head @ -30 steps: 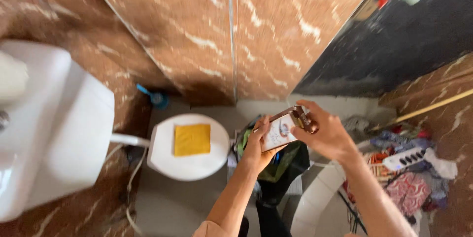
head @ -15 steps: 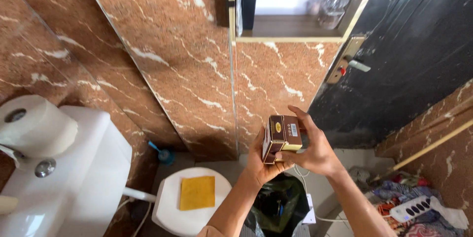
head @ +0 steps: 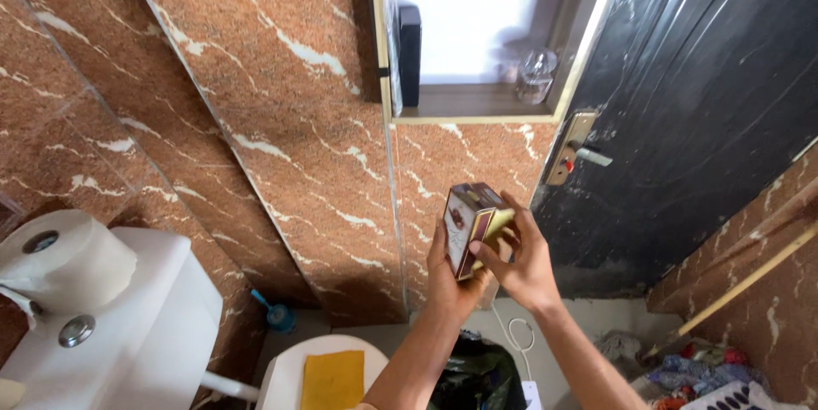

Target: Organizing items from a bag onto a bathroom shelf.

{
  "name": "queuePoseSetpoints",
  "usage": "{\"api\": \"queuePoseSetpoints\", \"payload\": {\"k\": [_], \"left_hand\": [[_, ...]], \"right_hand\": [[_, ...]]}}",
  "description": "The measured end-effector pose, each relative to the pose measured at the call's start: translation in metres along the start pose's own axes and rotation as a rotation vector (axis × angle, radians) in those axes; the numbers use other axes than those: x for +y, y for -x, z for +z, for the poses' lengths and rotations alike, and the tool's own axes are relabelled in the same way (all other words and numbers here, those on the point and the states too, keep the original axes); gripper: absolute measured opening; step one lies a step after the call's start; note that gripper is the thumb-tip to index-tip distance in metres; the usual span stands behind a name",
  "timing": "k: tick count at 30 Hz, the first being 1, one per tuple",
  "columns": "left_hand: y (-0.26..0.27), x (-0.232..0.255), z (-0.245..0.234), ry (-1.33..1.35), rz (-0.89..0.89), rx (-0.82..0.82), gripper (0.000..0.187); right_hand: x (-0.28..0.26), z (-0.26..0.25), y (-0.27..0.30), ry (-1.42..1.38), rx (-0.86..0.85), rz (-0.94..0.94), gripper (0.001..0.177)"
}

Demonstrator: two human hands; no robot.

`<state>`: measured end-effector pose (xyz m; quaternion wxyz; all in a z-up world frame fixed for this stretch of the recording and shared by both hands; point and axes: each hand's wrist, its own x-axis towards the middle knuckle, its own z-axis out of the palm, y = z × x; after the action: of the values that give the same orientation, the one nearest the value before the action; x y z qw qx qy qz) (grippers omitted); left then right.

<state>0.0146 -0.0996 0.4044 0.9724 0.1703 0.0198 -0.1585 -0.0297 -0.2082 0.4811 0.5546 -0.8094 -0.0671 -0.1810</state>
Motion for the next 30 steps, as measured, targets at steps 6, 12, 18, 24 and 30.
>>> {"api": "queuePoseSetpoints", "payload": {"k": [6, 12, 18, 24, 30], "left_hand": [[-0.019, -0.008, 0.032, -0.308, 0.226, 0.135, 0.051], [-0.023, -0.014, 0.041, -0.315, 0.477, -0.108, 0.063], [-0.01, 0.022, 0.056, -0.313, 0.069, -0.316, 0.061], [-0.027, 0.018, 0.062, -0.442, 0.031, -0.241, 0.072], [-0.018, 0.023, 0.085, -0.531, 0.04, -0.264, 0.083]], "right_hand": [[0.001, 0.006, -0.021, -0.187, 0.152, 0.199, 0.097], [-0.006, -0.026, -0.055, -0.437, 0.038, 0.152, 0.073], [0.039, -0.05, -0.075, -0.685, -0.085, 0.135, 0.065], [0.059, -0.047, -0.083, -0.769, -0.112, 0.092, 0.063], [0.046, -0.038, -0.091, -0.316, 0.232, -0.101, 0.061]]}}
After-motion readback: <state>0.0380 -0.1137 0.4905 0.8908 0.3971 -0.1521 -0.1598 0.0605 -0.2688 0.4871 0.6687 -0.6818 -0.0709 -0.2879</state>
